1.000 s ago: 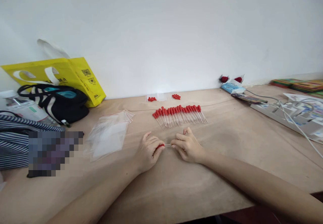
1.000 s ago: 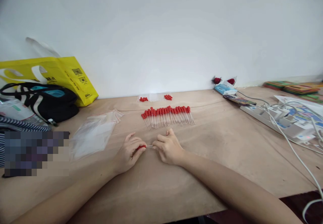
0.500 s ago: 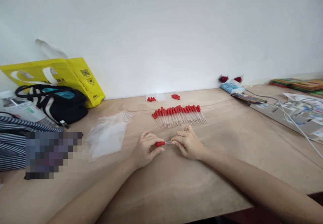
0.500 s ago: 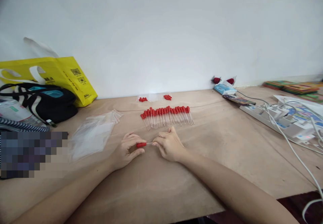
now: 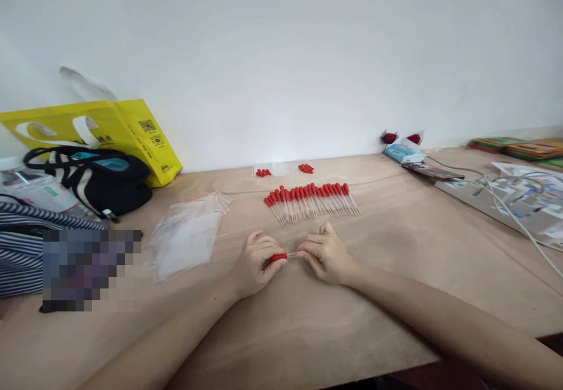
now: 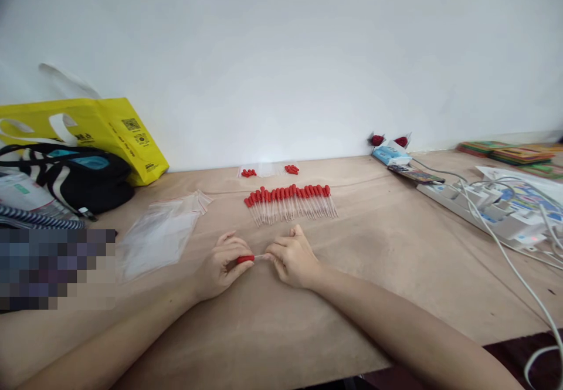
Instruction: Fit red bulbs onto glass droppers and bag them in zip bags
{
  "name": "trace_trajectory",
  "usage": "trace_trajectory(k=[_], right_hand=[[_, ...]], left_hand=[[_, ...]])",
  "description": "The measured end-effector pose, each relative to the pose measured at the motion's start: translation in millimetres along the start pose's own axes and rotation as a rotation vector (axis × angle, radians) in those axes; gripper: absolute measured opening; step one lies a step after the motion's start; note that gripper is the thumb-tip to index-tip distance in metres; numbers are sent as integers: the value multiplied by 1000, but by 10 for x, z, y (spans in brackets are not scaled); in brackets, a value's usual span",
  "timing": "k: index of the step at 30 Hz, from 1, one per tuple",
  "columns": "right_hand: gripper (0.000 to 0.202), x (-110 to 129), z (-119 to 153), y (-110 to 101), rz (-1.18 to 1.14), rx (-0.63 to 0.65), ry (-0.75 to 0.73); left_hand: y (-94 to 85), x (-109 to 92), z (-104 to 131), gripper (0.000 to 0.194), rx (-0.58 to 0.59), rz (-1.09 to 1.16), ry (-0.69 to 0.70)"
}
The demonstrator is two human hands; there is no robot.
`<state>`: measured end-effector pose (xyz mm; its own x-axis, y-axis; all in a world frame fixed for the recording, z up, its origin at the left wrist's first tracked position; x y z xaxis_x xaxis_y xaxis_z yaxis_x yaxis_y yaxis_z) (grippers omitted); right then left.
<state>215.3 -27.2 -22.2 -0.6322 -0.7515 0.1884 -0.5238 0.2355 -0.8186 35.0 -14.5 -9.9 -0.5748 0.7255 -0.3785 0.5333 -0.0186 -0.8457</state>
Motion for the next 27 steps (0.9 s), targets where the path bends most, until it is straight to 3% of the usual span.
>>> trace_trajectory(k=[5, 9, 16, 18, 21, 24, 27], right_hand=[[25, -68, -44, -37, -44, 42, 16], [19, -97, -46, -76, -47, 91, -28], [15, -61, -66, -58, -38, 121, 67], [14, -137, -105, -49, -58, 103, 164], [18, -359, -217, -30, -95, 6, 458], [21, -585, -394, 11, -86, -118, 730], [18, -704, -601, 90, -37, -157, 852]], left_hand=[[-60, 98, -43, 15, -30, 71, -51], [-71, 154, -64, 15, 42, 130, -36], [-104, 207, -79, 18, 125, 254, -117], [-109, 261, -67, 33, 72, 267, -190], [-94, 358, -39, 51, -49, 204, -309], [-67, 408, -29, 42, -57, 144, -325], [-68, 399, -34, 30, -19, 110, -252]])
Point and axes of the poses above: each hand's wrist, its own z-axis away from the middle knuckle, its own y-axis out of the palm, x = y × z, the point moved 2 cm from there along -z, towards the middle knuckle, and after that the axes turned 1 degree about -y, right-handed, at the moved point
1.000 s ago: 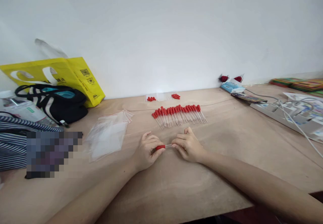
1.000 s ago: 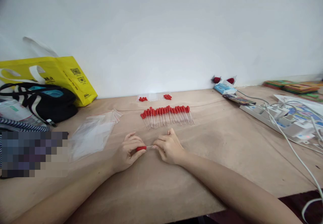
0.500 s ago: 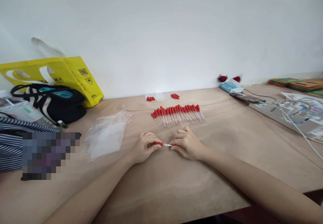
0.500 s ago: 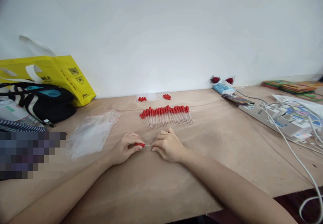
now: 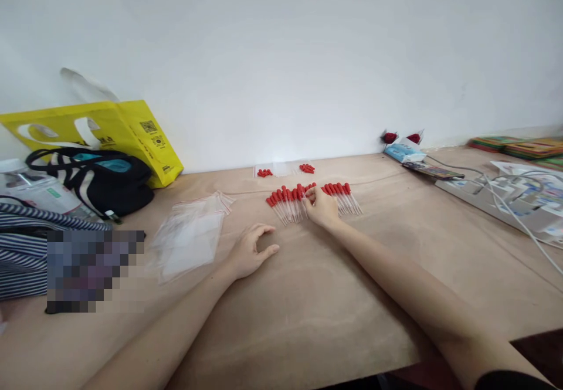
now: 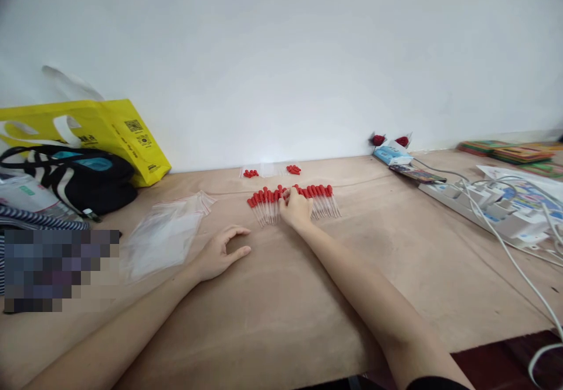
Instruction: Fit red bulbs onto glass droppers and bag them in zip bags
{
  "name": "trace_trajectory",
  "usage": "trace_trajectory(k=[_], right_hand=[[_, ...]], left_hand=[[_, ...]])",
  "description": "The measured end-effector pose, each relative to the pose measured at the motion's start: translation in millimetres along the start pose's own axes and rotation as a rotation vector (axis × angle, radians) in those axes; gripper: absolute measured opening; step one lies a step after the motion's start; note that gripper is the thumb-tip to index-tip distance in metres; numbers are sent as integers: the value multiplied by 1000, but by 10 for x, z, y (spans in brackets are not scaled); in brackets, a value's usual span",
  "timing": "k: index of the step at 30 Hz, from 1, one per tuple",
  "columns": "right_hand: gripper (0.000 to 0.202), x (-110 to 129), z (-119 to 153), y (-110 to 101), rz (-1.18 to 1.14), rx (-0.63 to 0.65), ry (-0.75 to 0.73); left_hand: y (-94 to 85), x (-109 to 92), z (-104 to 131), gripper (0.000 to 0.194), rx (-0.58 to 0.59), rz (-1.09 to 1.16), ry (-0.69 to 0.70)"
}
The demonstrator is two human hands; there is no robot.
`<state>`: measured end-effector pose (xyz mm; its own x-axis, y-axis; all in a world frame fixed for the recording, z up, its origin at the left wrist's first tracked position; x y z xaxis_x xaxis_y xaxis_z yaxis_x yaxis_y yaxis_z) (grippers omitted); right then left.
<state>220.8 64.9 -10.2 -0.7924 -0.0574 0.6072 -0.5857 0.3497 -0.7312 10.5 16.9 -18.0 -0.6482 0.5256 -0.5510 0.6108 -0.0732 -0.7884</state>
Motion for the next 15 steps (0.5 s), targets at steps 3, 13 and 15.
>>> trace_trajectory(k=[3, 13, 15], right_hand=[[18, 86, -103, 122, 60, 14, 50], [29, 142, -76, 261, 183, 36, -27], [31, 119, -46, 235, 153, 11, -32]], left_hand=[[-13, -15, 3, 23, 5, -2, 35], [-5, -7, 15, 19, 41, -12, 41], [-7, -3, 17, 19, 32, -18, 41]])
Point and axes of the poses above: each hand's wrist, its own z-axis away from the middle knuckle, its own y-axis out of the palm, x = y × z, the point moved 2 cm from there along -z, towards the middle knuckle, and after that the axes turned 1 degree about -y, right-handed, at the moved point
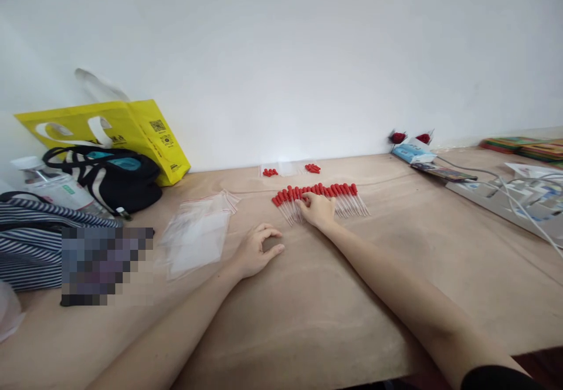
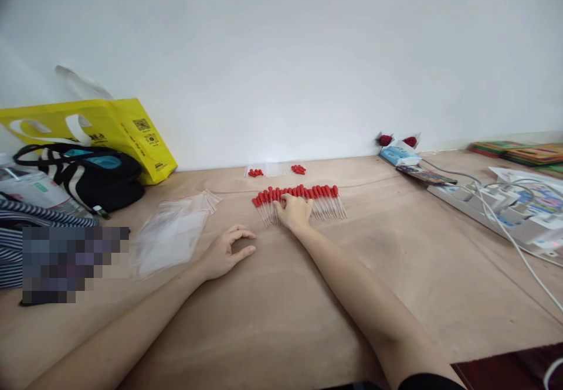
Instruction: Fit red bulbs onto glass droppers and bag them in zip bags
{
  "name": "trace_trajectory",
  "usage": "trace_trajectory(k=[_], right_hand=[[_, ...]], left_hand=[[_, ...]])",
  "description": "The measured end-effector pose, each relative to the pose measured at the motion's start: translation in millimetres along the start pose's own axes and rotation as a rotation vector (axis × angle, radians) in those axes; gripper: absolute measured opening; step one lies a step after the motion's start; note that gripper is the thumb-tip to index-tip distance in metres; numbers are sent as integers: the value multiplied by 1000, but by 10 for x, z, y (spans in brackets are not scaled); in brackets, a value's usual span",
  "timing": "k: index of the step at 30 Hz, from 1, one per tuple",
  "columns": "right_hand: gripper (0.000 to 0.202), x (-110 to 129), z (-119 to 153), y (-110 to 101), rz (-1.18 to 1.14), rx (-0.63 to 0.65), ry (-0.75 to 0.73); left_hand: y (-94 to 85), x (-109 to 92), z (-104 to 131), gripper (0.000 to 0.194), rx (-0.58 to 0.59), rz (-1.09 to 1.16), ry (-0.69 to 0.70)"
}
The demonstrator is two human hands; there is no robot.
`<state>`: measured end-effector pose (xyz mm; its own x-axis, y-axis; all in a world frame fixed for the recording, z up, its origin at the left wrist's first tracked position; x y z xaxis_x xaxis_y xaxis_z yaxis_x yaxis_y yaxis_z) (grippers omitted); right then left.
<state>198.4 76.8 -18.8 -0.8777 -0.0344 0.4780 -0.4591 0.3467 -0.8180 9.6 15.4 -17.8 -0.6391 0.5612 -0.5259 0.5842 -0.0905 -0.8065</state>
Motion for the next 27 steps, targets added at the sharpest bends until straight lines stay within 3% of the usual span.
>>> trace_trajectory(k=[4, 8, 11, 13, 16, 19, 27], right_hand=[[29, -106, 139, -76, -86, -66, -105], [29, -236, 419, -224, -183, -47, -436], [35, -330, 661, -376, -161, 80, -698], [44, -395, 782, -462, -107, 185, -793], [57, -483, 871, -518, -33, 324, -799], [57, -522, 888, -498, 14, 428, -755], [53, -506, 816, -482, -69, 437, -698]], left_hand=[[-16, -2, 17, 20, -37, -33, -7], [-44, -20, 71, 31, -29, -166, 5], [-48, -39, 126, 47, 65, -312, -6], [-40, -55, 154, 56, 148, -380, -33], [-20, -88, 166, 60, 273, -430, -74], [-10, -117, 150, 61, 327, -453, -97], [-7, -106, 131, 58, 236, -408, -81]])
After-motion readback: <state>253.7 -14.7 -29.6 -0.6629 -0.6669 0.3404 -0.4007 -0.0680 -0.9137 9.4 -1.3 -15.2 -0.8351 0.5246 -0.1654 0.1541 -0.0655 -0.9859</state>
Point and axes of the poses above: each hand's wrist, its own z-axis away from the middle knuckle, its own y-axis out of the palm, x = y × z, the point moved 2 cm from there along -z, towards the middle knuckle, and after that the axes turned 1 degree about -y, right-handed, at the moved point
